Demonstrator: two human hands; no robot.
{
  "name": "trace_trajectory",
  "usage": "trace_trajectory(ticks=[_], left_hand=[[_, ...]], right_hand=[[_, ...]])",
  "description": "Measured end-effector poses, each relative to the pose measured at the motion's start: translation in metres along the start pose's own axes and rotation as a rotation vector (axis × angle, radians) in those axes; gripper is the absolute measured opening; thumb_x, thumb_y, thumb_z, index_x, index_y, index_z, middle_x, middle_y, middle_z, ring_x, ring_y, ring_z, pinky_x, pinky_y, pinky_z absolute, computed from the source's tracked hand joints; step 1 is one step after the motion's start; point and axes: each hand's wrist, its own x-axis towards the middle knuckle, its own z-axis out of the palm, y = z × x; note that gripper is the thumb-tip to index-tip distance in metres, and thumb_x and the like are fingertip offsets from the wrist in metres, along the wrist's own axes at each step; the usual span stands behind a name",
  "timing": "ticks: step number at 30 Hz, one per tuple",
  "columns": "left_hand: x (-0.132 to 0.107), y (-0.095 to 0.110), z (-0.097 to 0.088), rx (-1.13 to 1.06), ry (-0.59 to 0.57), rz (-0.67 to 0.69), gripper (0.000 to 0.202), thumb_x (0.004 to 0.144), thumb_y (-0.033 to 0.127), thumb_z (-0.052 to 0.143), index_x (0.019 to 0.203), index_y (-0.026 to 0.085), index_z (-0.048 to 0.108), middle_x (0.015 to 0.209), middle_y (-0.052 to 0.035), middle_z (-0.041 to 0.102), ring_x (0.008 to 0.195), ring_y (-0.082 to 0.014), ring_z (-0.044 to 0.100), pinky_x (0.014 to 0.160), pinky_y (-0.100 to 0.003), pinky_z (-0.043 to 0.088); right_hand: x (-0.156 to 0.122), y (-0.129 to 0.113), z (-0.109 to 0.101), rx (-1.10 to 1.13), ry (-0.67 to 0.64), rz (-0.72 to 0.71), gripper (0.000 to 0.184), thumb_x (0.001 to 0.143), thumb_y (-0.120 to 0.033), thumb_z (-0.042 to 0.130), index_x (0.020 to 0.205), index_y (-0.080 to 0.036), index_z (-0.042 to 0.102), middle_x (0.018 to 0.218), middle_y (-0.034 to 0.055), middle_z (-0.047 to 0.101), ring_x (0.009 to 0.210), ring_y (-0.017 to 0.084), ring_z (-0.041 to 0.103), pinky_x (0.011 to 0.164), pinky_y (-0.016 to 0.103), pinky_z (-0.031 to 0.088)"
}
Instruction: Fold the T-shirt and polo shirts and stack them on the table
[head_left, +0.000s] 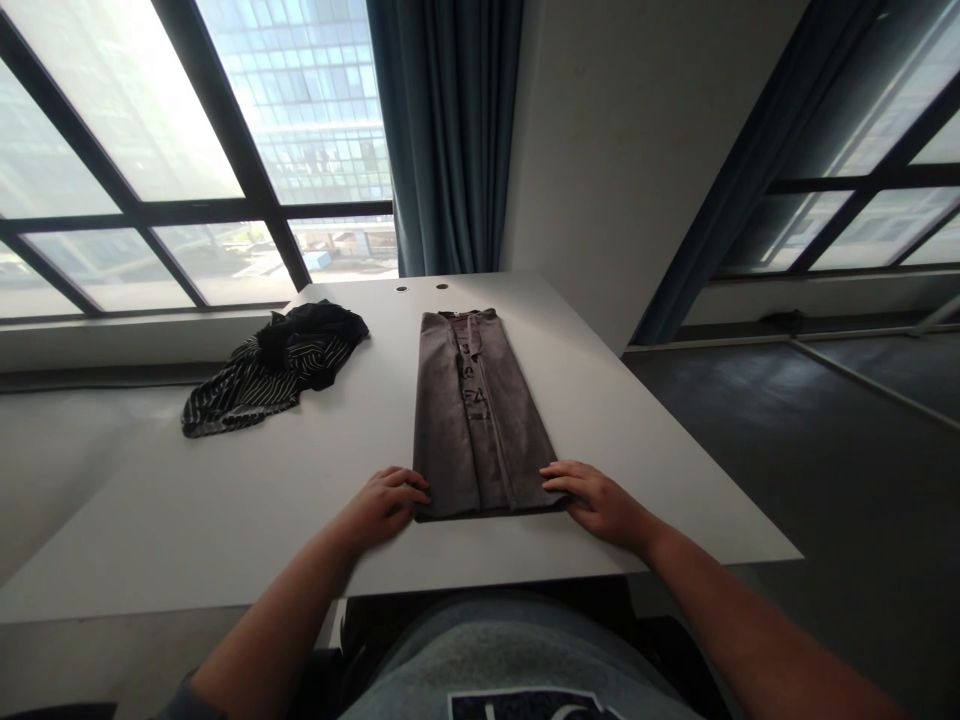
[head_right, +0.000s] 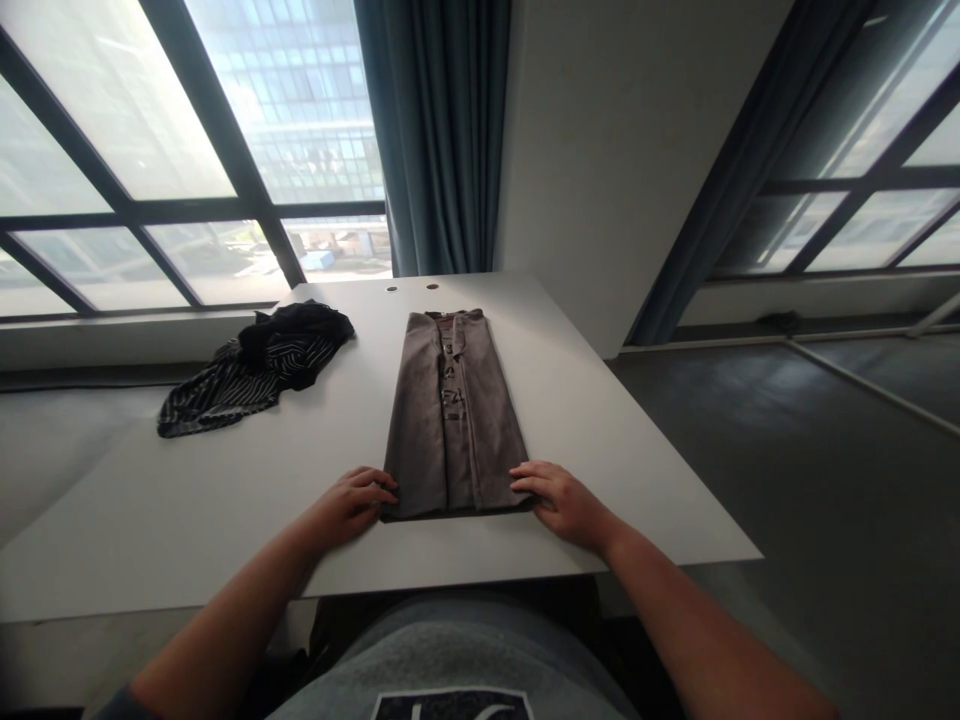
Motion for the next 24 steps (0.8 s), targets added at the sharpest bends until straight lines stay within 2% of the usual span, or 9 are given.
trace_trajectory(ticks=[7,10,15,21,24], left_hand=[[0.002,0.005,-0.005,-0.002,0.001,-0.001,0.028,0.096,0.021,0.056,0.109,0.029,0.080,0.128,-0.0073,0.072,0.122,-0.0254,0.063,0.111,-0.044,0.048],[0.002,0.008,-0.007,-0.016,0.009,0.025,0.027,0.098,0.023,0.054,0.107,0.028,0.078,0.123,-0.0071,0.075,0.121,-0.0247,0.064,0.110,-0.042,0.049],[-0.001,0.008,-0.006,-0.094,0.012,0.054,0.027,0.103,0.028,0.050,0.109,0.028,0.076,0.113,-0.0063,0.078,0.120,-0.0235,0.065,0.112,-0.041,0.046],[-0.003,0.011,-0.010,-0.254,-0.092,0.068,0.027,0.104,0.034,0.050,0.107,0.026,0.076,0.104,-0.0075,0.077,0.108,-0.0216,0.068,0.107,-0.039,0.050],[-0.004,0.012,-0.011,-0.235,-0.117,0.053,0.023,0.100,0.029,0.056,0.109,0.027,0.077,0.113,-0.0073,0.076,0.114,-0.0225,0.066,0.110,-0.040,0.048]], right_hand=[[0.002,0.000,-0.003,0.048,0.008,-0.012,0.028,0.094,-0.015,0.065,0.115,-0.030,0.078,0.132,0.0068,0.075,0.134,0.027,0.065,0.116,0.053,0.051],[0.001,0.000,-0.003,0.070,0.018,0.005,0.023,0.098,-0.020,0.063,0.113,-0.029,0.077,0.127,0.0067,0.078,0.132,0.027,0.066,0.115,0.053,0.052],[-0.003,-0.001,-0.002,0.086,0.007,0.007,0.021,0.099,-0.021,0.061,0.113,-0.029,0.076,0.124,0.0058,0.079,0.130,0.027,0.067,0.118,0.054,0.048],[-0.009,-0.010,-0.001,0.108,-0.004,-0.013,0.027,0.096,-0.018,0.063,0.117,-0.029,0.075,0.114,0.0060,0.080,0.112,0.025,0.074,0.123,0.059,0.039],[-0.009,-0.016,-0.003,0.091,-0.034,-0.032,0.035,0.091,-0.013,0.063,0.120,-0.030,0.075,0.125,0.0069,0.077,0.122,0.026,0.070,0.122,0.057,0.041]])
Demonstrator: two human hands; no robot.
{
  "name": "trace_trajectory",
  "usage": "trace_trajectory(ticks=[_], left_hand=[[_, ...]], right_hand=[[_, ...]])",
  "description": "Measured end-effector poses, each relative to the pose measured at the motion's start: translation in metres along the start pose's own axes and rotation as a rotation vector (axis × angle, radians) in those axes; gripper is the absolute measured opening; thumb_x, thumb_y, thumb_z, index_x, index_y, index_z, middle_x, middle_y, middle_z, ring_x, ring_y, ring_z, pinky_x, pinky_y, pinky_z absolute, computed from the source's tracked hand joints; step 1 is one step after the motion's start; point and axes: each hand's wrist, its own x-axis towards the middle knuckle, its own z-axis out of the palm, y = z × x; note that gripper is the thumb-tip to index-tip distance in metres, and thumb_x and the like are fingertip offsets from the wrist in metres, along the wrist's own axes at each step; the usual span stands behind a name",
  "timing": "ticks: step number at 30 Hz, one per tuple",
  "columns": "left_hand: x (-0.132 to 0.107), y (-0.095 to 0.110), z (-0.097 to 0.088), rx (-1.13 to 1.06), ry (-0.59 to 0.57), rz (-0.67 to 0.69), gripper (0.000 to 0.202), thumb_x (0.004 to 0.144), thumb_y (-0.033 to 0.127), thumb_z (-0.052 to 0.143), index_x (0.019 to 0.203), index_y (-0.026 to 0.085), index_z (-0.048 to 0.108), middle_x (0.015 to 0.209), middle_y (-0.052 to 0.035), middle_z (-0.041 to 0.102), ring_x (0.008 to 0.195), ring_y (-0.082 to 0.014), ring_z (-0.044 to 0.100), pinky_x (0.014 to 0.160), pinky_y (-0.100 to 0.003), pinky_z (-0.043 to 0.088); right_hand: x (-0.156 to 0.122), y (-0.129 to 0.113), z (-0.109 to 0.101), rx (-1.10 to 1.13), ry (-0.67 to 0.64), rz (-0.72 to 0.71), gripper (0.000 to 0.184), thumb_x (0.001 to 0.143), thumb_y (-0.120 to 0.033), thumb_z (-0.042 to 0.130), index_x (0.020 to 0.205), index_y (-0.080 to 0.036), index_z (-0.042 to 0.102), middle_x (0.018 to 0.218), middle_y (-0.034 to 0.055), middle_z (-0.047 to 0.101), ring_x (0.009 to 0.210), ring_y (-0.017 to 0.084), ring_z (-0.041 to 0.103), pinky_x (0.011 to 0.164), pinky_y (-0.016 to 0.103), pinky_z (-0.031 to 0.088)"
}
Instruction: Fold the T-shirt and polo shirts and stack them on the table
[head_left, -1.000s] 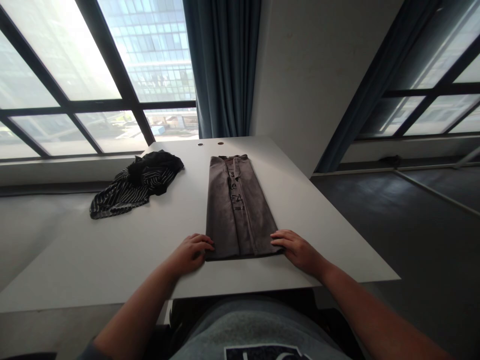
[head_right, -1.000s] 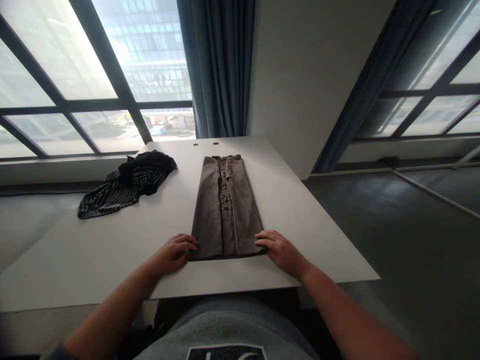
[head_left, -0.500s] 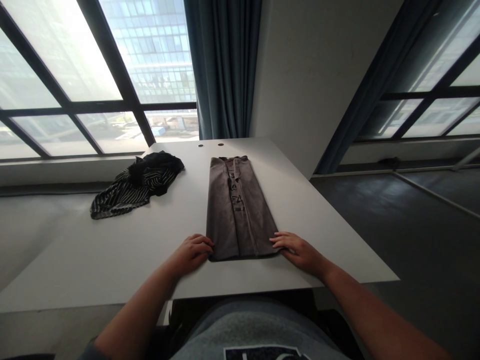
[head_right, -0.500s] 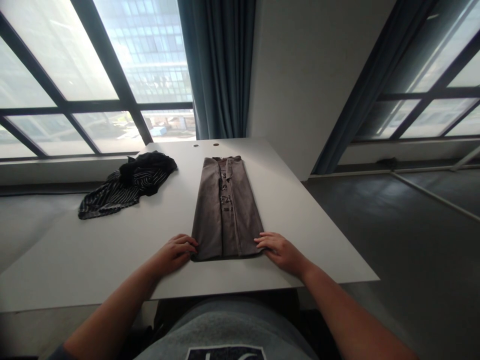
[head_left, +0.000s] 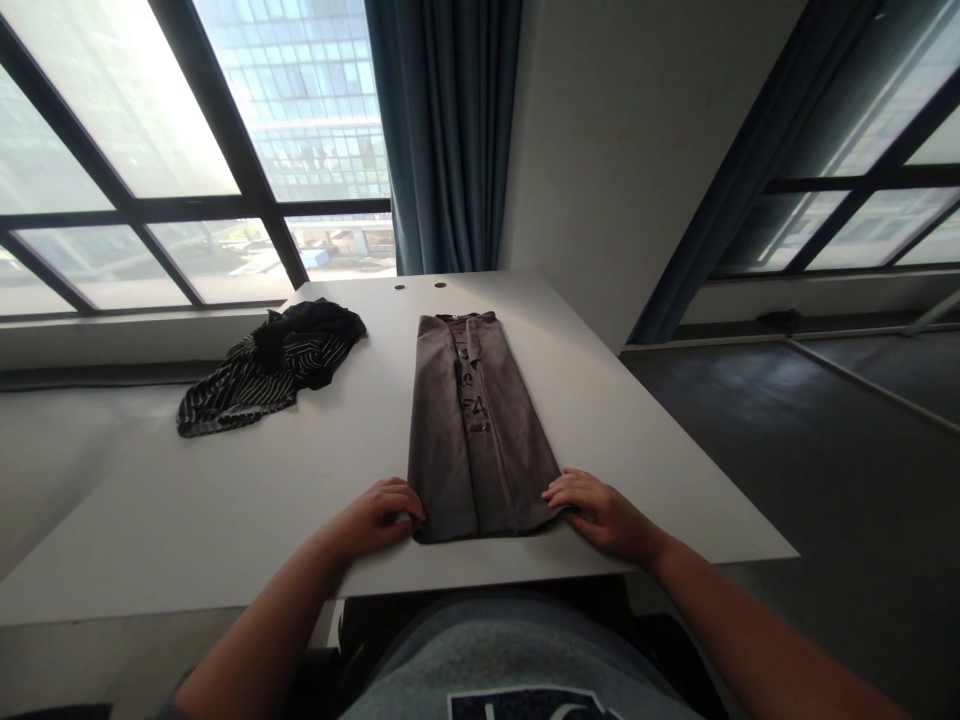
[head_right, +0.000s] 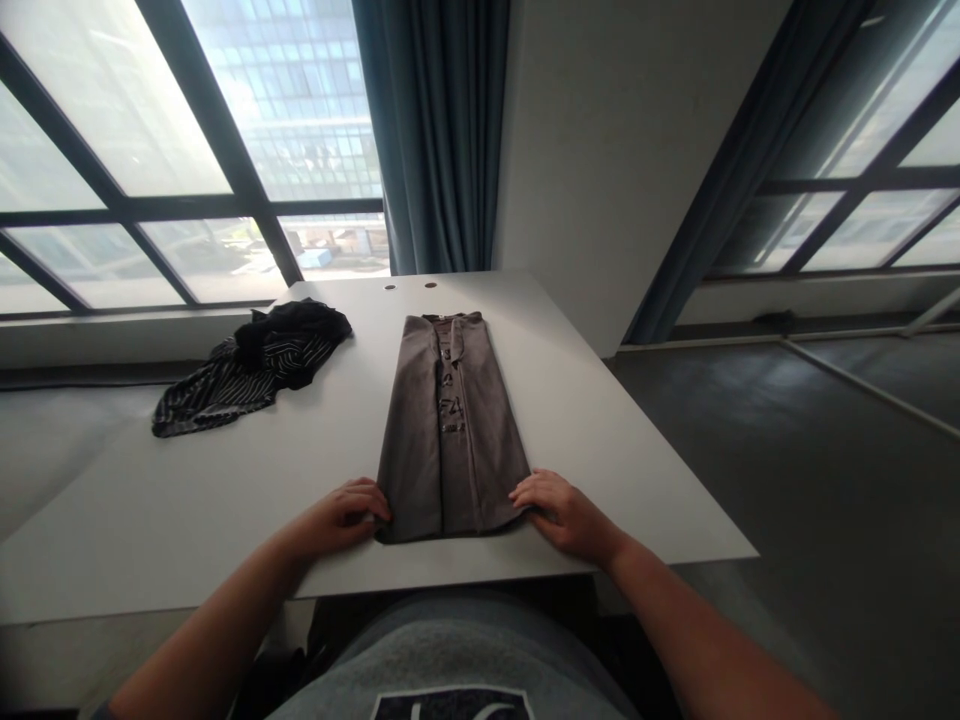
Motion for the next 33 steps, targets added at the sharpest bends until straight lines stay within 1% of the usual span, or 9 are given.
trace_trajectory(ticks=[3,6,10,14,16,22,27,30,33], left_hand=[[-0.002,-0.001,0.001,0.053,-0.011,0.001,0.034,0.091,0.019,0.061,0.119,0.031,0.077,0.129,-0.0049,0.072,0.126,-0.0234,0.062,0.114,-0.042,0.046],[-0.004,-0.005,0.004,0.097,-0.012,-0.008,0.047,0.088,0.011,0.061,0.126,0.035,0.075,0.139,-0.0029,0.069,0.131,-0.0238,0.058,0.117,-0.044,0.043],[-0.005,-0.012,0.009,0.144,0.004,-0.001,0.040,0.087,0.014,0.065,0.119,0.034,0.078,0.139,-0.0027,0.070,0.131,-0.0261,0.058,0.117,-0.047,0.043],[-0.005,-0.016,0.012,0.163,0.064,0.008,0.029,0.091,0.017,0.063,0.112,0.030,0.078,0.136,-0.0034,0.072,0.130,-0.0256,0.059,0.115,-0.046,0.045],[-0.005,-0.015,0.013,0.164,0.082,0.009,0.027,0.092,0.016,0.061,0.110,0.029,0.077,0.135,-0.0035,0.073,0.130,-0.0251,0.060,0.114,-0.045,0.045],[-0.004,-0.007,0.014,0.124,0.092,0.016,0.023,0.086,0.011,0.061,0.100,0.025,0.070,0.130,-0.0037,0.075,0.131,-0.0250,0.061,0.112,-0.044,0.047],[-0.004,-0.004,0.009,0.002,0.161,-0.008,0.020,0.089,0.013,0.059,0.104,0.024,0.066,0.124,-0.0048,0.078,0.126,-0.0230,0.067,0.109,-0.041,0.050],[-0.002,-0.001,0.002,-0.029,0.208,-0.115,0.025,0.092,0.016,0.057,0.112,0.024,0.068,0.121,-0.0040,0.079,0.114,-0.0212,0.072,0.091,-0.033,0.057],[0.006,0.000,-0.009,-0.020,0.263,-0.205,0.020,0.096,0.026,0.059,0.113,0.024,0.070,0.111,-0.0037,0.079,0.094,-0.0194,0.074,0.064,-0.025,0.053]], right_hand=[[0.002,-0.002,-0.002,-0.034,-0.057,0.000,0.053,0.082,-0.006,0.064,0.128,-0.032,0.075,0.140,0.0063,0.071,0.136,0.028,0.063,0.124,0.057,0.040],[0.002,0.000,-0.002,-0.034,-0.074,-0.007,0.060,0.078,-0.002,0.064,0.130,-0.033,0.075,0.141,0.0053,0.070,0.138,0.028,0.061,0.125,0.057,0.039],[0.001,0.006,-0.001,-0.032,-0.086,-0.012,0.057,0.081,-0.004,0.066,0.131,-0.031,0.075,0.143,0.0066,0.069,0.140,0.029,0.059,0.125,0.057,0.038],[0.001,0.010,0.002,-0.026,-0.092,-0.008,0.056,0.087,-0.012,0.069,0.140,-0.028,0.070,0.150,0.0093,0.064,0.145,0.029,0.054,0.125,0.056,0.038],[0.001,0.012,0.003,-0.010,-0.088,0.000,0.050,0.089,-0.016,0.070,0.138,-0.028,0.071,0.150,0.0096,0.064,0.145,0.030,0.054,0.125,0.056,0.037],[0.000,0.018,0.001,0.147,-0.023,0.073,0.021,0.095,-0.032,0.073,0.114,-0.028,0.079,0.127,0.0085,0.077,0.132,0.030,0.066,0.124,0.058,0.039],[0.004,0.011,-0.005,0.267,0.001,0.237,0.028,0.099,-0.047,0.067,0.115,-0.026,0.080,0.120,0.0081,0.080,0.125,0.030,0.070,0.127,0.057,0.033],[0.010,0.008,-0.009,0.262,0.060,0.326,0.037,0.098,-0.053,0.066,0.115,-0.024,0.081,0.120,0.0100,0.079,0.128,0.034,0.067,0.121,0.056,0.041],[0.025,0.009,-0.014,0.264,0.146,0.353,0.039,0.097,-0.056,0.065,0.108,-0.022,0.080,0.112,0.0100,0.080,0.114,0.034,0.072,0.104,0.048,0.055]])
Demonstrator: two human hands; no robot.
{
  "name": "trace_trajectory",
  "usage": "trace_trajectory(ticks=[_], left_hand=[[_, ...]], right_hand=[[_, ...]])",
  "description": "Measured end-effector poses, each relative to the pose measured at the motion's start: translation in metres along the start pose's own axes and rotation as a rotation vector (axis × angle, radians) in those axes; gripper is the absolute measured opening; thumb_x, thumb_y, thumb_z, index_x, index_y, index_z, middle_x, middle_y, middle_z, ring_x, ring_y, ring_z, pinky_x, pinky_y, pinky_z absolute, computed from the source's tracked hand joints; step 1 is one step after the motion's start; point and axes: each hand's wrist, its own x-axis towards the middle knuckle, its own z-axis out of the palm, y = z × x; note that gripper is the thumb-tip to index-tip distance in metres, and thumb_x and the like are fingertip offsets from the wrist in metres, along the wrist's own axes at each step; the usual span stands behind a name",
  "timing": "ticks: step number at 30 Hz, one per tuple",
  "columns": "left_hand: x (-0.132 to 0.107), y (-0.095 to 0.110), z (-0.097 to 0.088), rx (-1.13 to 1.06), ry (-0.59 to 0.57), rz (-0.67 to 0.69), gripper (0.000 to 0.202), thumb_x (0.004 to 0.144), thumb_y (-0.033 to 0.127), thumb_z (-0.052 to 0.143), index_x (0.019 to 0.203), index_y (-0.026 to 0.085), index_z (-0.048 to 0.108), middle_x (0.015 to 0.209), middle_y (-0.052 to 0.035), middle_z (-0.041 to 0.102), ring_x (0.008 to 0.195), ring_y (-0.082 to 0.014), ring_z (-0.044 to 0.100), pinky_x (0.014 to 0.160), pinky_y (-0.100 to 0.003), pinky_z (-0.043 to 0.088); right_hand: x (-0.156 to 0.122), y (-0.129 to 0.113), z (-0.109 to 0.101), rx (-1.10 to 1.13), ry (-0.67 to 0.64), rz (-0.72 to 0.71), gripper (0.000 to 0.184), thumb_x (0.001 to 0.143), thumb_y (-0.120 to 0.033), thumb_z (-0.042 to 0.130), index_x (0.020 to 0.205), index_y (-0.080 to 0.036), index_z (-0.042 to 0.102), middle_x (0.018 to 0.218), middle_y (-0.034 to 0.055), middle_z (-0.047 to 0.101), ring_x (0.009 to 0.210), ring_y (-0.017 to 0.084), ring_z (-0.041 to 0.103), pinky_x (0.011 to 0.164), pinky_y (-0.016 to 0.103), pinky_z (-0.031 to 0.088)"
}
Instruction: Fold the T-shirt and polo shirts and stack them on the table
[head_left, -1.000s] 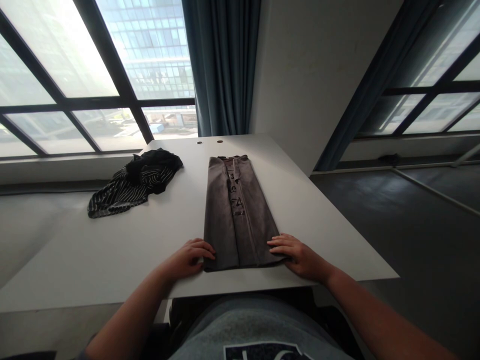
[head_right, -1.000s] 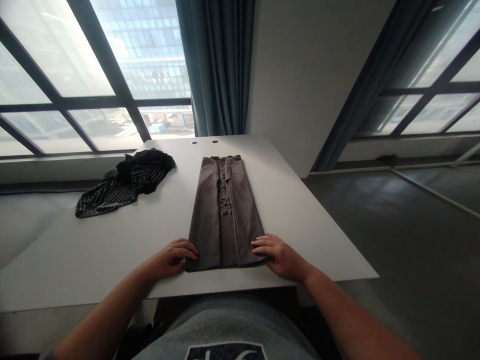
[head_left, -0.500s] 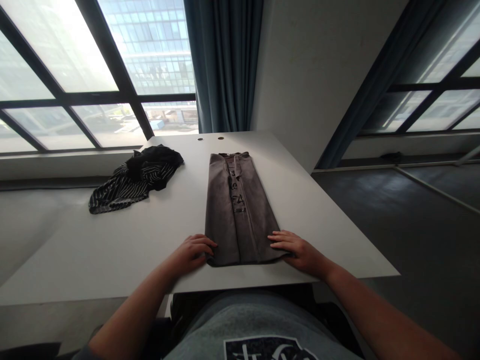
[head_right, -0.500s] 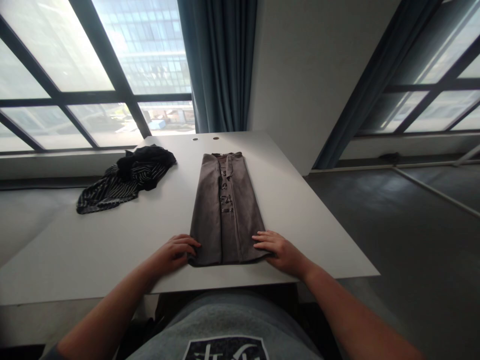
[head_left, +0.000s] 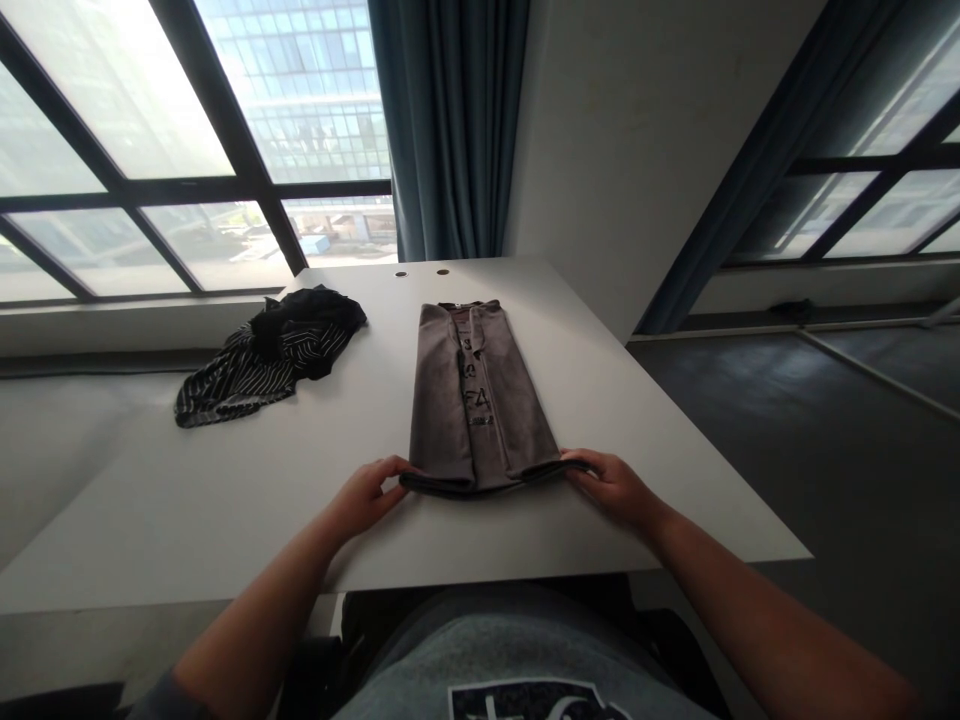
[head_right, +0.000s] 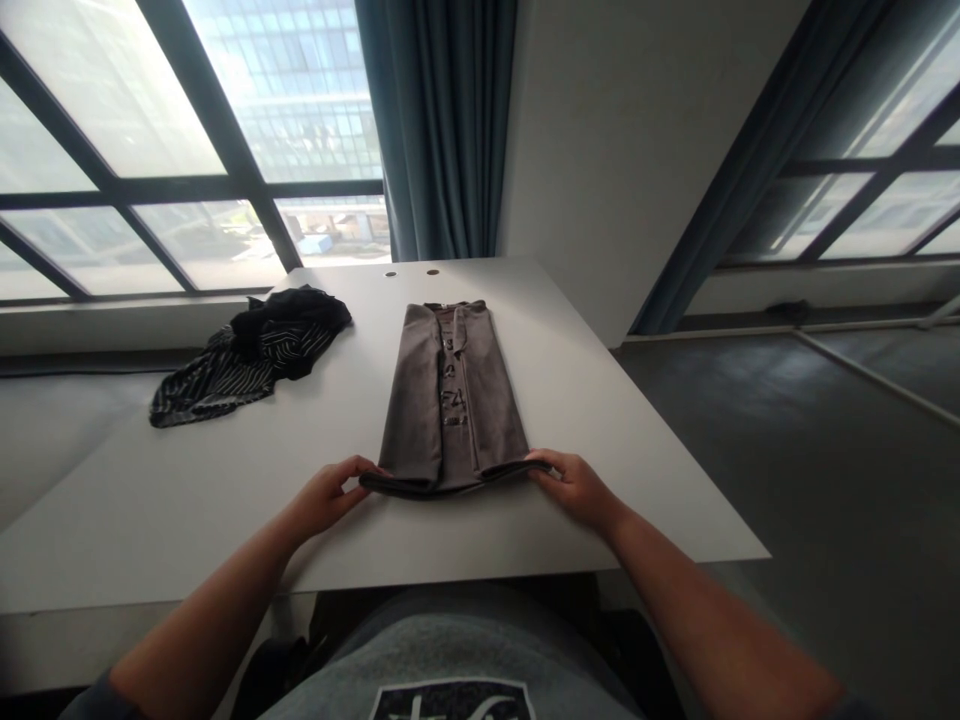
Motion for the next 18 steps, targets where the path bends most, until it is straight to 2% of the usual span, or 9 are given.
trace_trajectory(ticks=[3,5,11,14,18], left_hand=[[0.017,0.000,-0.009,0.016,0.075,-0.018,0.017,0.097,0.033,0.059,0.106,0.022,0.069,0.098,-0.0029,0.078,0.082,-0.0177,0.071,0.058,-0.023,0.048],[0.032,-0.003,-0.016,0.019,0.114,-0.023,0.018,0.097,0.035,0.059,0.103,0.022,0.068,0.092,-0.0025,0.076,0.080,-0.0177,0.069,0.059,-0.024,0.047],[0.087,-0.026,-0.027,-0.102,0.224,-0.065,0.025,0.092,0.046,0.062,0.096,0.021,0.064,0.080,-0.0003,0.070,0.075,-0.0174,0.064,0.067,-0.027,0.048],[0.114,-0.043,-0.026,-0.172,0.236,-0.101,0.030,0.089,0.051,0.063,0.092,0.021,0.062,0.076,0.0008,0.067,0.071,-0.0173,0.061,0.066,-0.028,0.046],[0.140,-0.068,-0.021,-0.131,0.261,-0.176,0.031,0.088,0.053,0.061,0.088,0.022,0.062,0.072,0.0010,0.067,0.069,-0.0185,0.060,0.065,-0.029,0.044]], right_hand=[[0.024,-0.002,-0.004,0.032,0.036,-0.002,0.035,0.096,-0.054,0.065,0.102,-0.021,0.078,0.096,0.0063,0.079,0.091,0.027,0.073,0.086,0.039,0.058],[0.044,-0.002,-0.007,0.051,0.066,0.005,0.034,0.095,-0.053,0.066,0.100,-0.021,0.077,0.090,0.0044,0.077,0.085,0.025,0.071,0.081,0.036,0.056],[0.105,0.009,-0.010,0.105,0.131,0.026,0.035,0.091,-0.054,0.068,0.097,-0.021,0.076,0.087,0.0022,0.075,0.082,0.022,0.067,0.078,0.033,0.054],[0.134,0.020,-0.011,0.137,0.149,0.047,0.035,0.088,-0.053,0.069,0.098,-0.020,0.075,0.090,0.0028,0.076,0.085,0.022,0.068,0.078,0.033,0.054],[0.167,0.042,-0.012,0.132,0.177,0.093,0.034,0.084,-0.049,0.070,0.101,-0.020,0.075,0.094,0.0049,0.078,0.087,0.023,0.070,0.081,0.034,0.055]])
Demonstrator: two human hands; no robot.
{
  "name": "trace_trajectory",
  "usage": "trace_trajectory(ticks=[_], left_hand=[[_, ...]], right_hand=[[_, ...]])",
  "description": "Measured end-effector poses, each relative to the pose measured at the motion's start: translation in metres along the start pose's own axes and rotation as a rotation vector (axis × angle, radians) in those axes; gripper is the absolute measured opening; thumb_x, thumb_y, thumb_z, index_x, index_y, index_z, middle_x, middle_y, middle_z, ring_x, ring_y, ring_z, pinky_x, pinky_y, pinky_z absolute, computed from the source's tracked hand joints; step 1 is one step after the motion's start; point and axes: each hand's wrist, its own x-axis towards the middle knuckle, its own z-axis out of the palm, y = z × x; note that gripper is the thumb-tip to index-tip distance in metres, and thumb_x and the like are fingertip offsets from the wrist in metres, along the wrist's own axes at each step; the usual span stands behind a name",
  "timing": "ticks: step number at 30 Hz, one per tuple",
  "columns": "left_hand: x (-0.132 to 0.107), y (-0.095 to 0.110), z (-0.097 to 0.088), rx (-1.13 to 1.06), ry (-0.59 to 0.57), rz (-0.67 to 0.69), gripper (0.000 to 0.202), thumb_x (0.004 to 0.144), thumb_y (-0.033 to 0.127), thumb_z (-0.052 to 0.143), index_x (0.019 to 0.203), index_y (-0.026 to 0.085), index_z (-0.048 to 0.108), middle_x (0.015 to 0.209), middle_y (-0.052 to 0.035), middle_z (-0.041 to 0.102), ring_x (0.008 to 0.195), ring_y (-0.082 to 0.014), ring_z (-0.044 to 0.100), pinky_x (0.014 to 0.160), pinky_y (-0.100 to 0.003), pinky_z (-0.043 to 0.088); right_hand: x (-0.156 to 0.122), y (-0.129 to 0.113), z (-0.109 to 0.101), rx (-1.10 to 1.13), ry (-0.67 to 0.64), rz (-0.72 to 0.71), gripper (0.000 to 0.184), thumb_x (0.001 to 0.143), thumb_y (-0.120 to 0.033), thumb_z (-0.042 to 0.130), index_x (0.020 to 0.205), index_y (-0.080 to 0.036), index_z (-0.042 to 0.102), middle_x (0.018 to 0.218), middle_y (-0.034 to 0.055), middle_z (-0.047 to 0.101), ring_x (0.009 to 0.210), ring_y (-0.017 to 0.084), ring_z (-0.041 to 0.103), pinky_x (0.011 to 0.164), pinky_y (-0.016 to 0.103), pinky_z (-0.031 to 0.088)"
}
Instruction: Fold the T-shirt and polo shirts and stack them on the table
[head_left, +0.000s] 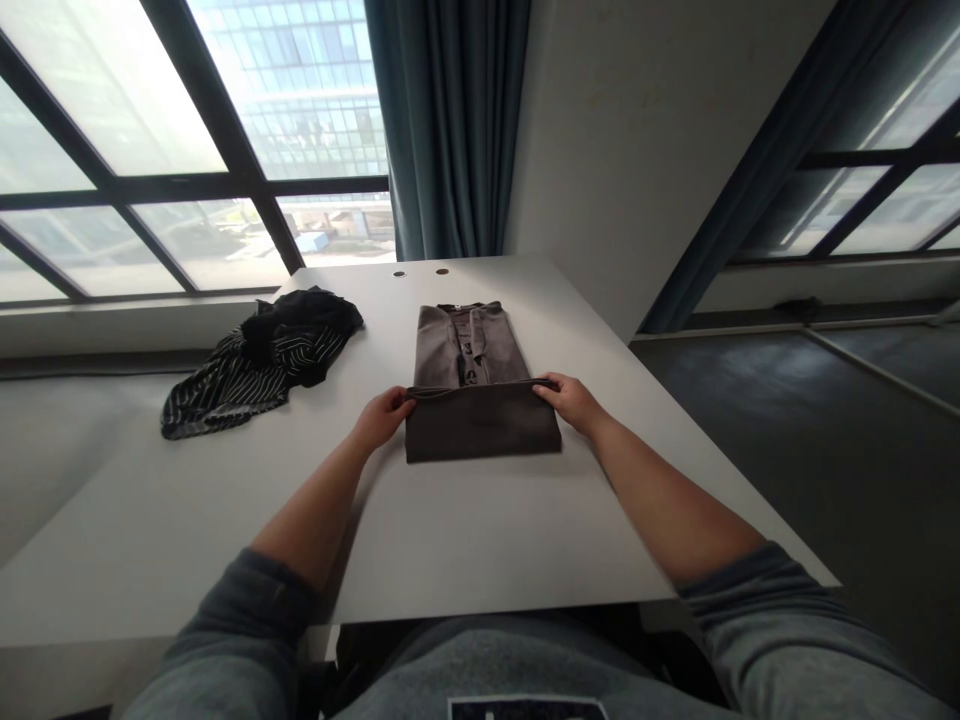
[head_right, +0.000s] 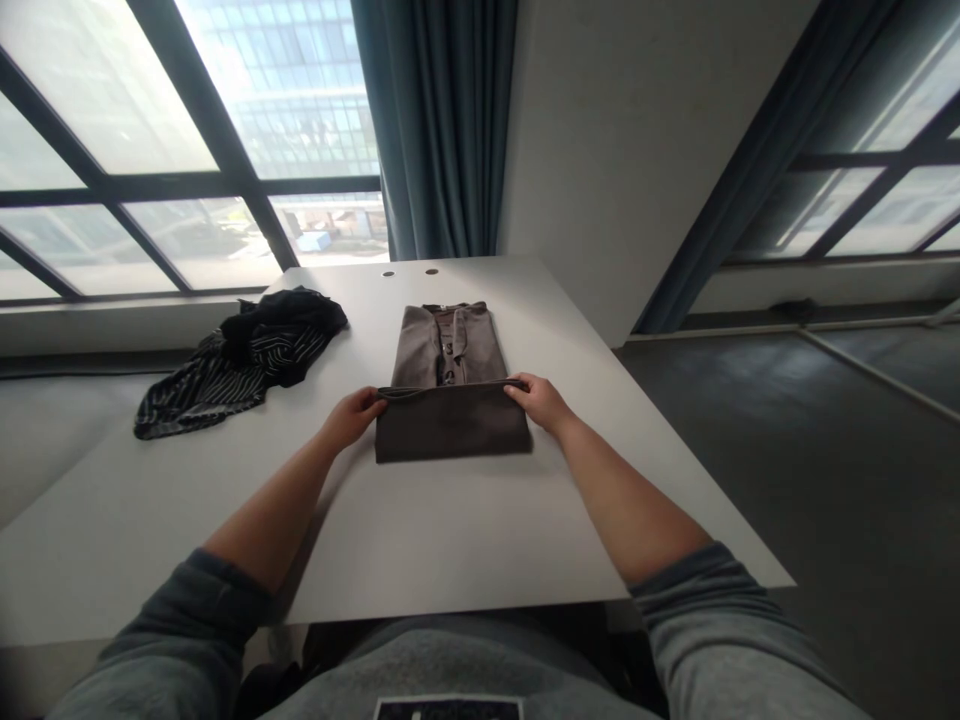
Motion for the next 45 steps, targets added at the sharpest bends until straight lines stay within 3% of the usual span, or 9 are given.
trace_trajectory(ticks=[6,13,18,25,30,33,37,39,45], left_hand=[[0.017,-0.021,0.010,0.266,0.014,-0.074,0.026,0.092,0.046,0.055,0.093,0.023,0.067,0.081,-0.0024,0.074,0.078,-0.0227,0.066,0.070,-0.032,0.045],[0.022,-0.015,0.017,0.470,0.094,-0.188,0.025,0.090,0.034,0.065,0.113,0.025,0.061,0.098,-0.0047,0.075,0.088,-0.0248,0.068,0.078,-0.034,0.048],[0.021,-0.010,0.026,0.604,0.161,-0.052,0.018,0.088,0.024,0.063,0.106,0.023,0.064,0.118,-0.0112,0.067,0.108,-0.0282,0.065,0.096,-0.039,0.049],[0.022,-0.017,0.028,0.604,0.112,-0.040,0.016,0.091,0.022,0.060,0.100,0.024,0.073,0.113,-0.0094,0.067,0.108,-0.0278,0.064,0.098,-0.039,0.050],[0.014,-0.007,0.022,0.635,0.179,0.063,0.017,0.091,0.024,0.062,0.101,0.022,0.076,0.121,-0.0108,0.067,0.113,-0.0288,0.062,0.106,-0.044,0.048],[-0.002,0.015,0.013,0.583,0.069,0.228,0.021,0.099,0.030,0.058,0.107,0.024,0.077,0.119,-0.0097,0.070,0.112,-0.0275,0.064,0.108,-0.044,0.047],[-0.033,0.038,0.006,0.456,-0.314,0.417,0.027,0.099,0.039,0.064,0.121,0.030,0.075,0.126,-0.0073,0.073,0.120,-0.0263,0.065,0.111,-0.042,0.047],[-0.047,0.038,0.007,0.435,-0.421,0.448,0.034,0.095,0.040,0.070,0.128,0.033,0.074,0.134,-0.0060,0.071,0.126,-0.0270,0.064,0.114,-0.042,0.046],[-0.061,0.012,0.010,0.556,-0.316,0.397,0.045,0.094,0.022,0.059,0.136,0.032,0.071,0.144,-0.0045,0.069,0.131,-0.0267,0.065,0.116,-0.045,0.048]], right_hand=[[0.022,0.031,0.009,-0.308,0.085,-0.029,0.024,0.086,-0.038,0.066,0.100,-0.021,0.076,0.099,0.0062,0.080,0.091,0.024,0.071,0.088,0.037,0.054],[0.024,0.045,0.018,-0.612,0.106,-0.236,0.018,0.087,-0.028,0.067,0.104,-0.021,0.072,0.106,0.0105,0.075,0.101,0.029,0.066,0.098,0.043,0.050],[0.026,0.051,0.016,-0.719,0.202,-0.229,0.017,0.089,-0.033,0.071,0.100,-0.021,0.068,0.105,0.0121,0.068,0.099,0.030,0.061,0.095,0.042,0.048],[0.025,0.054,0.023,-0.865,0.271,-0.132,0.015,0.094,-0.037,0.068,0.095,-0.022,0.073,0.103,0.0125,0.067,0.099,0.031,0.057,0.092,0.043,0.048],[0.016,0.029,0.020,-0.841,0.322,-0.236,0.020,0.093,-0.034,0.070,0.108,-0.021,0.074,0.119,0.0160,0.063,0.113,0.035,0.057,0.100,0.049,0.049],[-0.004,0.002,0.016,-0.761,0.182,-0.408,0.019,0.098,-0.030,0.064,0.110,-0.021,0.074,0.124,0.0154,0.065,0.121,0.034,0.058,0.109,0.051,0.047],[-0.046,-0.017,0.014,-0.608,-0.208,-0.538,0.020,0.097,-0.031,0.066,0.113,-0.025,0.077,0.122,0.0112,0.071,0.118,0.030,0.065,0.110,0.049,0.050],[-0.063,-0.013,0.013,-0.584,-0.318,-0.537,0.031,0.093,-0.030,0.071,0.123,-0.027,0.076,0.132,0.0102,0.071,0.124,0.030,0.065,0.116,0.051,0.048],[-0.074,0.012,0.007,-0.624,-0.310,-0.496,0.059,0.091,-0.004,0.054,0.145,-0.026,0.066,0.149,0.0099,0.064,0.141,0.029,0.059,0.126,0.058,0.038]])
